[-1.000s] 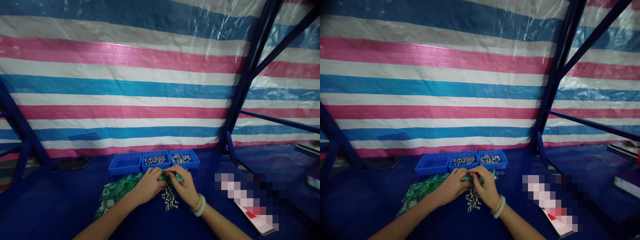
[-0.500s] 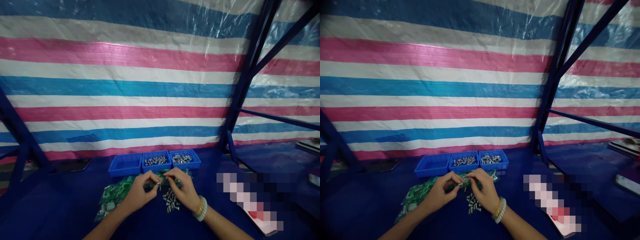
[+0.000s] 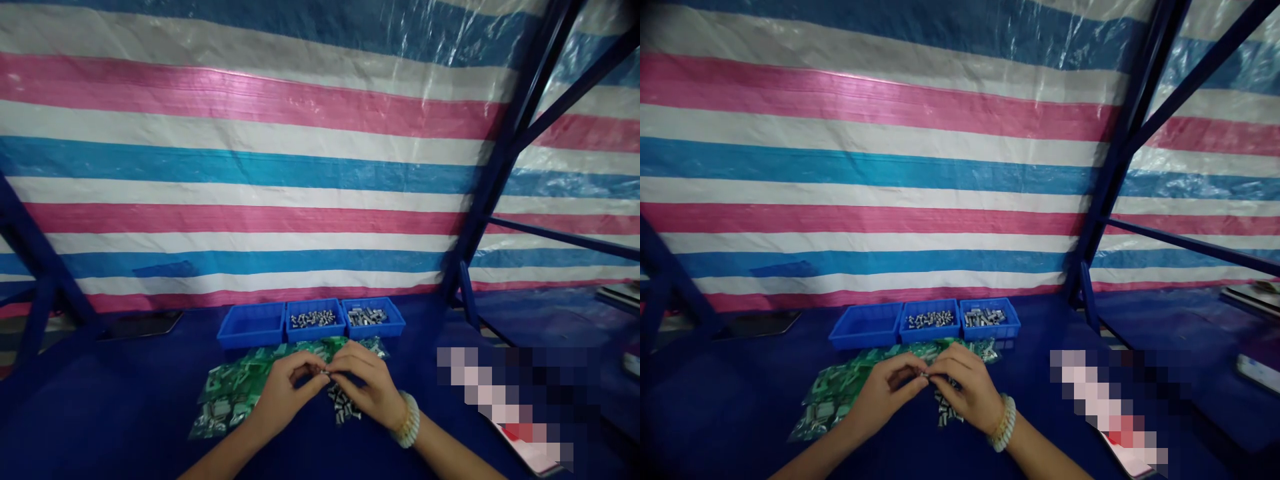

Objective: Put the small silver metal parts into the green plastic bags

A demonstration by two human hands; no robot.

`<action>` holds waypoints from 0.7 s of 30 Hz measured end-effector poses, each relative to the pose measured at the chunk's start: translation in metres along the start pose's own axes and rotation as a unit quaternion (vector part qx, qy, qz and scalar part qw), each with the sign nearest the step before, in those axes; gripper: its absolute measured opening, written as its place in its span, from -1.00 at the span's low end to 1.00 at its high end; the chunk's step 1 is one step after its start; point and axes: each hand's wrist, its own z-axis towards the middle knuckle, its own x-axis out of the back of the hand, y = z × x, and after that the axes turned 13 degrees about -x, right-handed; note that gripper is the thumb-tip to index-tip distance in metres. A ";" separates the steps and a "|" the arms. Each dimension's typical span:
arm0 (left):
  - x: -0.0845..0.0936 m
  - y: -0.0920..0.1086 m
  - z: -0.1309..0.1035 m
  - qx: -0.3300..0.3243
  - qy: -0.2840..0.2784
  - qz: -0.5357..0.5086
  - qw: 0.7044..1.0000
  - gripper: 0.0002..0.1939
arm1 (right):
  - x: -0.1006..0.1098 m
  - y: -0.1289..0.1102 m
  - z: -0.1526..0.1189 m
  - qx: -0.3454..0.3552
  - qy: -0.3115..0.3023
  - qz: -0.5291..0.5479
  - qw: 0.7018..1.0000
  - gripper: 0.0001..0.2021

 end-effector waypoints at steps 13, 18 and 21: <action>-0.012 -0.004 -0.006 -0.048 0.062 -0.003 0.997 -0.93 | 0.001 -0.006 0.001 -0.070 0.002 0.000 0.998 -0.94; -0.011 -0.003 -0.008 -0.115 0.075 0.135 0.981 -0.96 | -0.007 -0.001 0.000 -0.129 -0.050 0.079 0.987 -0.89; -0.005 0.001 0.002 -0.160 0.078 0.203 0.963 -0.95 | -0.009 0.002 0.000 -0.157 -0.051 0.126 0.978 -0.88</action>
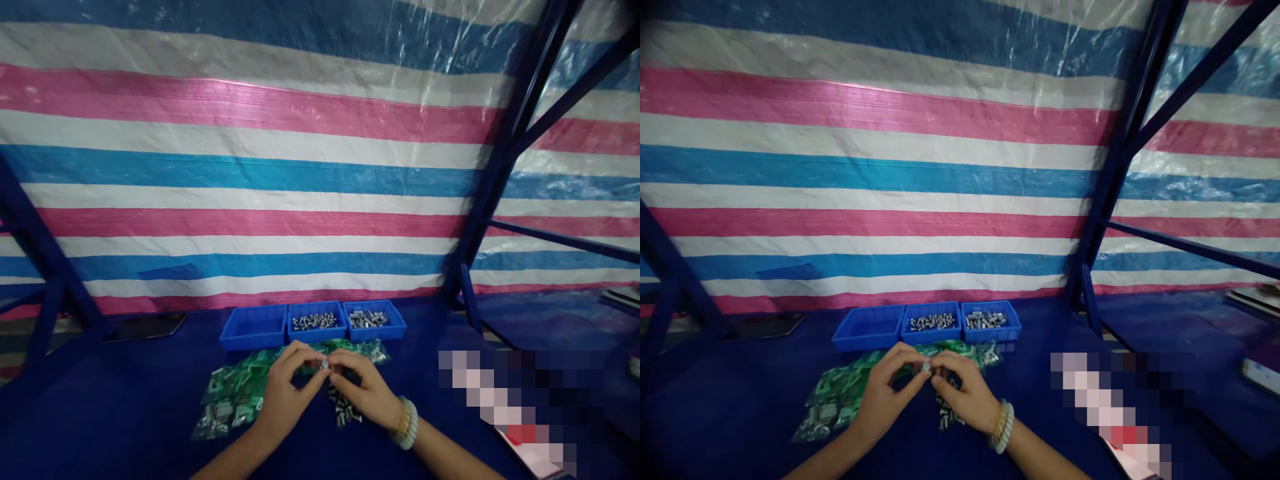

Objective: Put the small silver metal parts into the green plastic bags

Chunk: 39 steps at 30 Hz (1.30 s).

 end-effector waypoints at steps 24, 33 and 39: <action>0.000 -0.032 0.010 -0.169 -0.335 0.196 0.906 -0.88 | 0.016 0.003 0.005 -0.036 0.145 0.020 0.989 -0.84; 0.011 -0.007 0.016 -0.032 -0.144 -0.032 0.988 -0.84 | 0.011 0.000 0.004 0.027 0.109 -0.061 0.992 -0.81; 0.005 -0.011 0.005 0.121 -0.040 -0.148 0.981 -0.84 | 0.004 0.003 0.001 0.053 0.075 -0.080 0.993 -0.73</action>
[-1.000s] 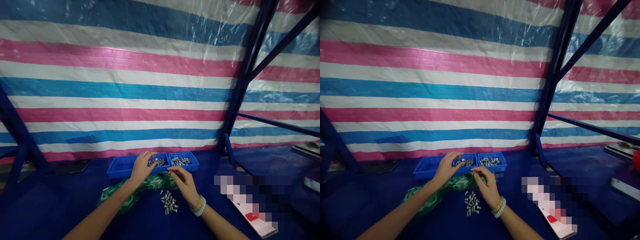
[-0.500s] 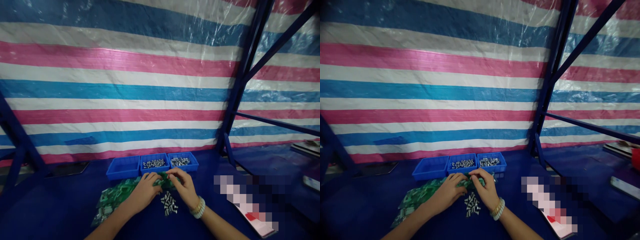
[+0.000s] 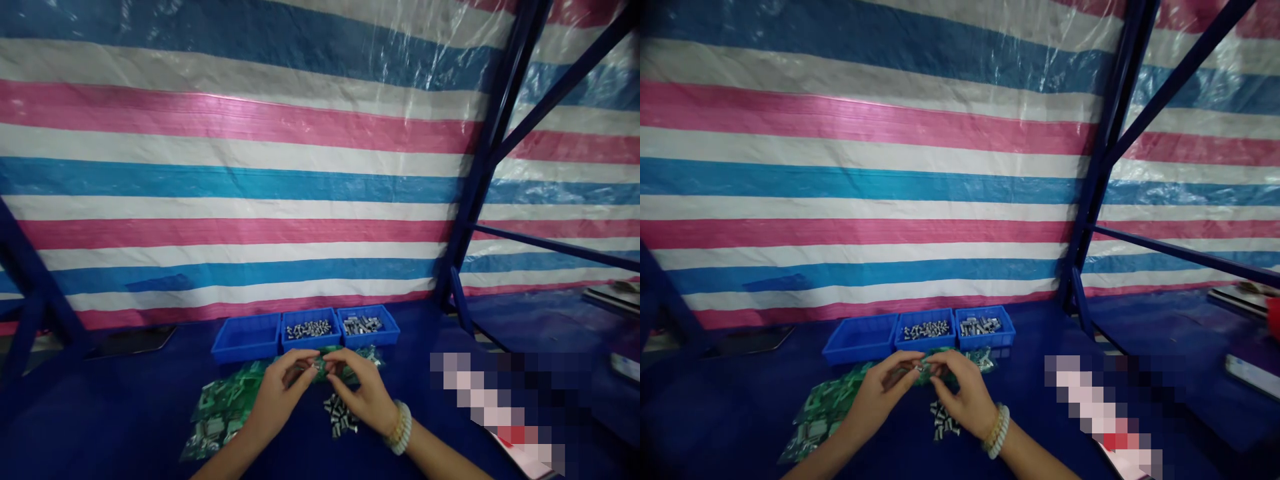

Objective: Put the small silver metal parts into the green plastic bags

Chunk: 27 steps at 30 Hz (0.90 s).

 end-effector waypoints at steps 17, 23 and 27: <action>-0.014 0.006 -0.010 0.044 0.027 -0.070 0.996 -0.87 | 0.008 -0.014 0.003 0.036 0.025 -0.019 0.999 -0.94; -0.020 0.006 -0.013 0.003 0.055 -0.023 0.998 -0.95 | 0.003 -0.009 0.001 0.011 0.024 -0.032 0.999 -0.93; -0.019 0.003 -0.013 -0.050 0.058 0.032 0.997 -0.96 | 0.000 -0.007 0.000 -0.022 0.007 -0.024 0.999 -0.86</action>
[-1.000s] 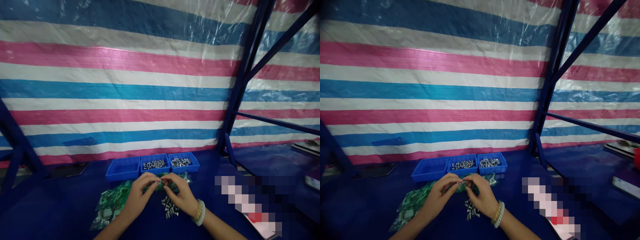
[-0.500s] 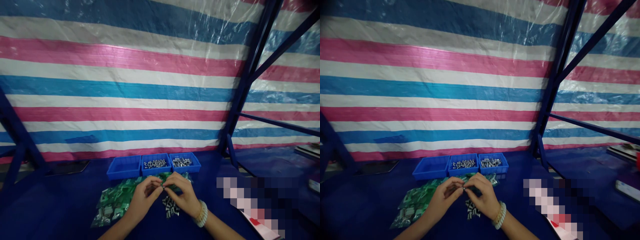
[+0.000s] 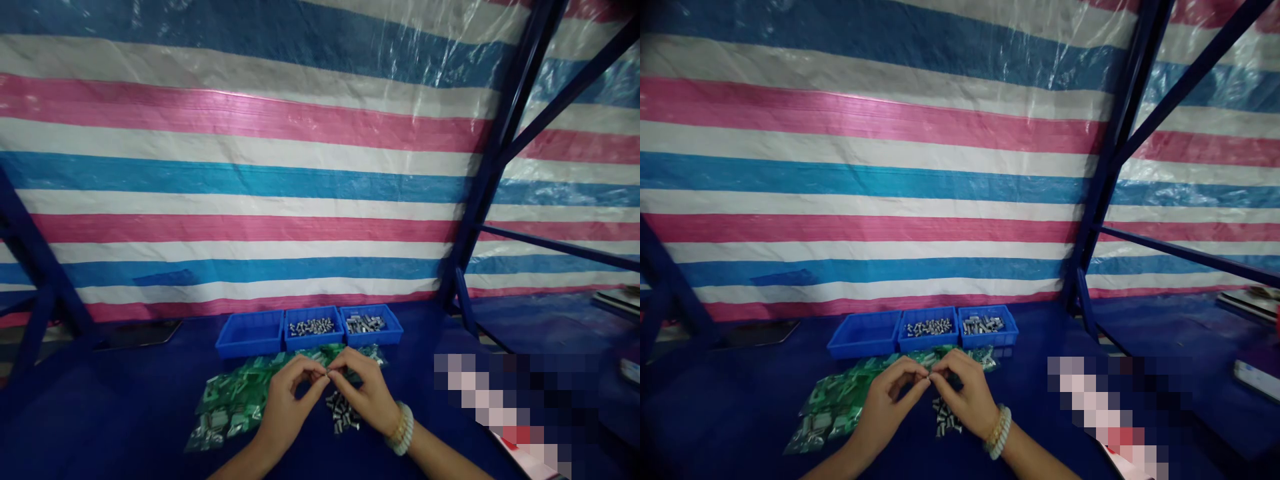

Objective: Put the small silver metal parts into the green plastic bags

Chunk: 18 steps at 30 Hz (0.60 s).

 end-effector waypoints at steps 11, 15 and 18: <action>0.009 -0.001 0.002 -0.104 -0.015 0.113 0.988 -0.96 | -0.010 0.006 -0.002 -0.172 -0.250 0.313 0.900 -0.78; 0.018 -0.001 0.022 -0.198 -0.031 0.158 0.967 -0.93 | -0.010 0.005 0.000 -0.193 -0.264 0.388 0.862 -0.60; 0.024 -0.011 0.054 -0.212 -0.019 0.197 0.957 -0.90 | -0.007 0.010 0.003 -0.195 -0.193 0.402 0.874 -0.55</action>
